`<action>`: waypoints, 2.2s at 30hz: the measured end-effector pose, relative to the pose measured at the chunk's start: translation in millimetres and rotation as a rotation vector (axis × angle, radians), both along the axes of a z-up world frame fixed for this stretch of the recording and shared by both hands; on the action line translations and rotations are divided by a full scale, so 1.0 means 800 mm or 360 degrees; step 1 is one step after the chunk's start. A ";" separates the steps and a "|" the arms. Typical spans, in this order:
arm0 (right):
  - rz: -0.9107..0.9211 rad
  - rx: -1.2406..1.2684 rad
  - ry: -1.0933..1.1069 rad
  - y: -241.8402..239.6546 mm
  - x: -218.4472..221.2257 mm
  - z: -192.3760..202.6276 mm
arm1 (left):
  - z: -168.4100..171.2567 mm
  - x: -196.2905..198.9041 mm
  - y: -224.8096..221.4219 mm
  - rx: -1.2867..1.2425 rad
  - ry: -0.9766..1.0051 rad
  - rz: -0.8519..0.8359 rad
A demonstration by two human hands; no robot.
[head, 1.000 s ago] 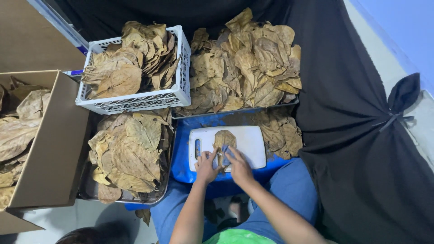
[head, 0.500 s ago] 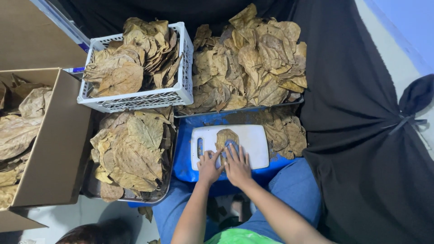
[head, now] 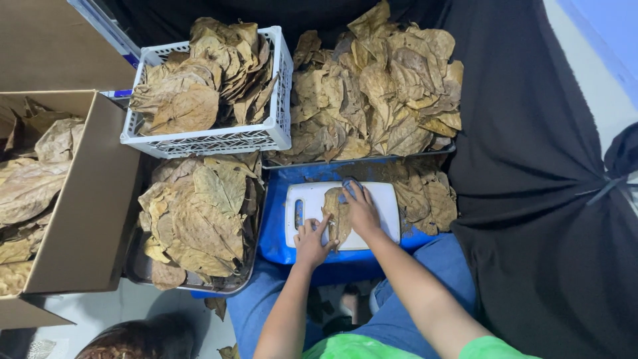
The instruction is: The person sits on a stool and repeatedly wipes dried leaves on a white cutting board using a small cloth. They pick up leaves from nearby trays and crates, wipe each one, and place them back. The hands and leaves remain in view throughout.
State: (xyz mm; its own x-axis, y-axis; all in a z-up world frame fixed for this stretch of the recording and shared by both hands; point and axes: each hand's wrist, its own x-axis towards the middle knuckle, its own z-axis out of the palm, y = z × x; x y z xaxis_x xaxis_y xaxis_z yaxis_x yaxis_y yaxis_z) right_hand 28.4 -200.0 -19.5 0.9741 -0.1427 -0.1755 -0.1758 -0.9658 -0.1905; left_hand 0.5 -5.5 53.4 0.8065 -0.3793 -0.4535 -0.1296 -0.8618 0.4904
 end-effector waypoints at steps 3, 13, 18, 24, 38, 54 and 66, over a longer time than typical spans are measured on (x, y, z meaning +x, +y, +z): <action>-0.0127 0.0362 -0.0069 -0.024 0.007 -0.035 | -0.017 0.002 0.001 -0.0010 -0.0014 -0.0007; 0.0156 0.0590 -0.0520 0.059 -0.119 0.019 | -0.027 0.001 0.000 0.0038 -0.0078 0.0010; 0.0181 0.0366 0.0088 0.094 -0.154 0.035 | -0.074 0.000 -0.001 -0.0134 -0.0303 0.0035; 0.0102 0.0343 0.0344 0.088 -0.129 0.098 | -0.001 -0.003 -0.001 0.0064 -0.0032 0.0008; -0.0068 0.0075 0.0119 0.030 -0.025 0.036 | -0.010 -0.001 -0.001 0.0002 -0.0015 0.0026; 0.0072 0.0809 -0.0545 0.024 -0.092 0.003 | -0.019 -0.003 0.002 0.0019 -0.0065 0.0006; 0.0290 0.0126 0.0230 0.077 -0.098 0.078 | -0.008 -0.003 0.003 0.0058 -0.0053 -0.0014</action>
